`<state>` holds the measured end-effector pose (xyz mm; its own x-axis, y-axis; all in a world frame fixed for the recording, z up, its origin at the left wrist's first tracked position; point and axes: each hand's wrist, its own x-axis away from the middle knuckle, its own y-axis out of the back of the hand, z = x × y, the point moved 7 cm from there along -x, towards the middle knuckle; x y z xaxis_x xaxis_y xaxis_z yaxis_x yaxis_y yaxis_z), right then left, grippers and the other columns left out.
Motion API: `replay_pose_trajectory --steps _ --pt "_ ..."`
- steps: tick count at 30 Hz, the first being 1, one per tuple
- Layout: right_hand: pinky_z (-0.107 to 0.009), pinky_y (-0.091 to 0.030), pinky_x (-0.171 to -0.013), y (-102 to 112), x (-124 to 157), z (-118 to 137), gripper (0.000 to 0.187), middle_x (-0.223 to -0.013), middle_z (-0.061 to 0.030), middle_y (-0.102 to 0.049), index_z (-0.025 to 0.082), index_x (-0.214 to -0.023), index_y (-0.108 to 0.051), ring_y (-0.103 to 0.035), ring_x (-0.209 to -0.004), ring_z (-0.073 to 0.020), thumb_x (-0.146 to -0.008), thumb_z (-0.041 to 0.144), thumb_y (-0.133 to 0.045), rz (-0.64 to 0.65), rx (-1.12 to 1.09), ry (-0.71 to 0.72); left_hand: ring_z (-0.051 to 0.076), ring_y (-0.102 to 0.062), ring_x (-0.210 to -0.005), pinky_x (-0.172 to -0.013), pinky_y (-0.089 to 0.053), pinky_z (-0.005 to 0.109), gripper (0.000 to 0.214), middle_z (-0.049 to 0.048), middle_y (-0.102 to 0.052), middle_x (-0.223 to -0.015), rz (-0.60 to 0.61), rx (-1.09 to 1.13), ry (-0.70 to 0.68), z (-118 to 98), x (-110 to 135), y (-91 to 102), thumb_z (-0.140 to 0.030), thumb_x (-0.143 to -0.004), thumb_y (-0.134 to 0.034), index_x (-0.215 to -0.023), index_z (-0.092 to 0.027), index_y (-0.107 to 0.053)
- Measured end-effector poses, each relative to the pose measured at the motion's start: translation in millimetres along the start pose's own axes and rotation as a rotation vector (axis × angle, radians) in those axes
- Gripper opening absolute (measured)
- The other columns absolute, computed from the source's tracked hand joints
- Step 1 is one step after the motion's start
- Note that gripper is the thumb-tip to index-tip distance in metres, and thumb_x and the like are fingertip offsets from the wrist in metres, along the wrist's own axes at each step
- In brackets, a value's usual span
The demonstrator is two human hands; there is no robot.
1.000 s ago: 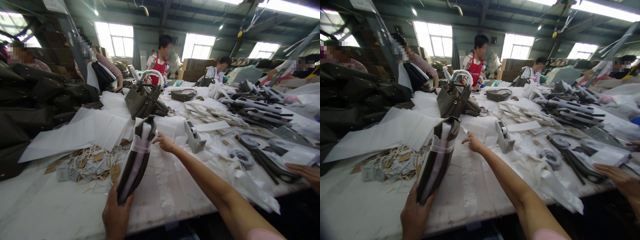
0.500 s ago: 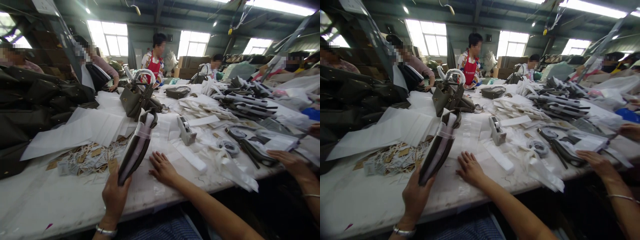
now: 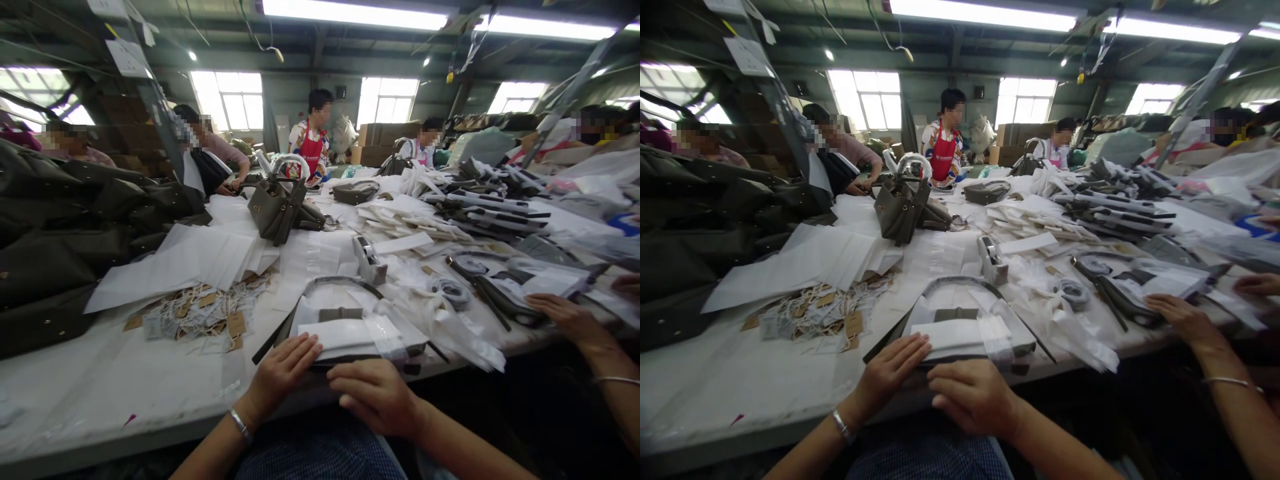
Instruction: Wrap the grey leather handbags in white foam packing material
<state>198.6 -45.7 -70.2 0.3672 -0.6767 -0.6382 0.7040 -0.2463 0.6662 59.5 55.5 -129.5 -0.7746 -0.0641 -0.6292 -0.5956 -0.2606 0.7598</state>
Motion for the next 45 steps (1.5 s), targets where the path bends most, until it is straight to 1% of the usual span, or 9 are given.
replay_pose_trajectory --steps 5,10,15,18,22,29,36,40,45 --pt "-0.033 -0.054 -0.093 12.8 -26.7 -92.2 0.023 -0.109 -0.0077 -0.072 0.023 -0.109 -0.071 -0.069 -0.100 -0.0206 -0.099 0.024 -0.051 -0.071 0.027 -0.390 0.020 -0.053 -0.131 -0.107 -0.051 0.035 0.048 0.0071 -0.059 -0.139 0.014 -0.047 0.057 -7.1 16.2 -20.9 -0.007 -0.098 -0.044 -0.144 -0.018 -0.046" --pt "-0.031 -0.050 -0.095 -19.5 -52.6 -201.4 0.027 -0.114 -0.0081 -0.072 0.018 -0.117 -0.070 -0.067 -0.105 -0.0228 -0.092 0.022 -0.060 0.173 0.168 -0.860 0.020 -0.052 -0.131 -0.106 -0.052 0.036 0.048 0.0058 -0.057 -0.141 0.023 -0.077 0.065 -12.4 20.6 -23.2 -0.006 -0.098 -0.042 -0.144 -0.019 -0.046" --pt "-0.041 -0.049 -0.096 -57.7 -77.0 -255.2 0.034 -0.108 -0.0205 -0.072 0.009 -0.099 -0.074 -0.065 -0.109 -0.0346 -0.087 0.040 -0.072 0.303 0.238 -1.110 0.020 -0.054 -0.130 -0.103 -0.054 0.036 0.046 0.0051 -0.059 -0.140 -0.001 -0.095 0.091 -14.7 19.3 -22.1 -0.007 -0.099 -0.040 -0.142 -0.020 -0.049" --pt "-0.048 -0.047 -0.100 -70.2 -81.9 -267.8 0.040 -0.119 -0.0209 -0.066 0.008 -0.106 -0.069 -0.061 -0.116 -0.0345 -0.084 0.041 -0.077 0.330 0.241 -1.232 0.020 -0.055 -0.129 -0.102 -0.055 0.034 0.045 0.0039 -0.059 -0.139 -0.009 -0.102 0.097 -15.9 18.4 -20.9 -0.008 -0.100 -0.037 -0.141 -0.020 -0.050" --pt "-0.045 -0.054 -0.091 -78.1 -77.5 -271.4 0.026 -0.114 -0.0085 -0.066 0.014 -0.110 -0.065 -0.065 -0.101 -0.0233 -0.095 0.035 -0.067 0.358 0.057 -1.317 0.019 -0.056 -0.127 -0.101 -0.055 0.035 0.045 0.0027 -0.060 -0.138 -0.023 -0.088 0.118 -15.4 18.0 -19.3 -0.007 -0.101 -0.036 -0.141 -0.021 -0.051" --pt "-0.029 -0.057 -0.080 -73.9 -82.4 -251.7 0.015 -0.103 -0.0079 -0.070 0.014 -0.098 -0.063 -0.069 -0.091 -0.0166 -0.096 0.029 -0.062 0.170 -0.470 -1.233 0.020 -0.055 -0.128 -0.101 -0.055 0.036 0.044 0.0036 -0.060 -0.138 -0.026 -0.048 0.143 -13.6 19.8 -21.4 -0.010 -0.101 -0.036 -0.142 -0.021 -0.049" --pt "-0.027 -0.052 -0.086 -67.5 -89.8 -194.8 0.037 -0.105 -0.0036 -0.071 0.021 -0.108 -0.065 -0.068 -0.096 -0.0167 -0.081 0.042 -0.077 0.131 -0.834 -1.031 0.020 -0.054 -0.130 -0.102 -0.054 0.039 0.045 0.0041 -0.059 -0.140 0.003 -0.005 0.186 -12.9 23.1 -29.2 -0.010 -0.101 -0.038 -0.144 -0.022 -0.047" --pt "-0.030 -0.051 -0.083 -66.6 -74.7 -154.3 0.035 -0.090 -0.0021 -0.070 0.018 -0.096 -0.072 -0.066 -0.087 -0.0198 -0.076 0.047 -0.079 0.160 -0.800 -0.829 0.021 -0.050 -0.133 -0.105 -0.052 0.041 0.047 0.0046 -0.056 -0.142 0.079 0.072 0.223 -11.2 21.7 -29.9 -0.010 -0.100 -0.041 -0.146 -0.022 -0.043" --pt "-0.032 -0.051 -0.084 -59.8 -50.5 -102.8 0.018 -0.088 -0.0038 -0.068 0.022 -0.092 -0.078 -0.064 -0.088 -0.0199 -0.089 0.037 -0.070 0.175 -0.440 -0.490 0.022 -0.055 -0.127 -0.105 -0.052 0.041 0.045 0.0080 -0.063 -0.132 0.112 0.213 0.276 -6.7 18.4 -23.2 -0.011 -0.096 -0.051 -0.140 -0.021 -0.050"
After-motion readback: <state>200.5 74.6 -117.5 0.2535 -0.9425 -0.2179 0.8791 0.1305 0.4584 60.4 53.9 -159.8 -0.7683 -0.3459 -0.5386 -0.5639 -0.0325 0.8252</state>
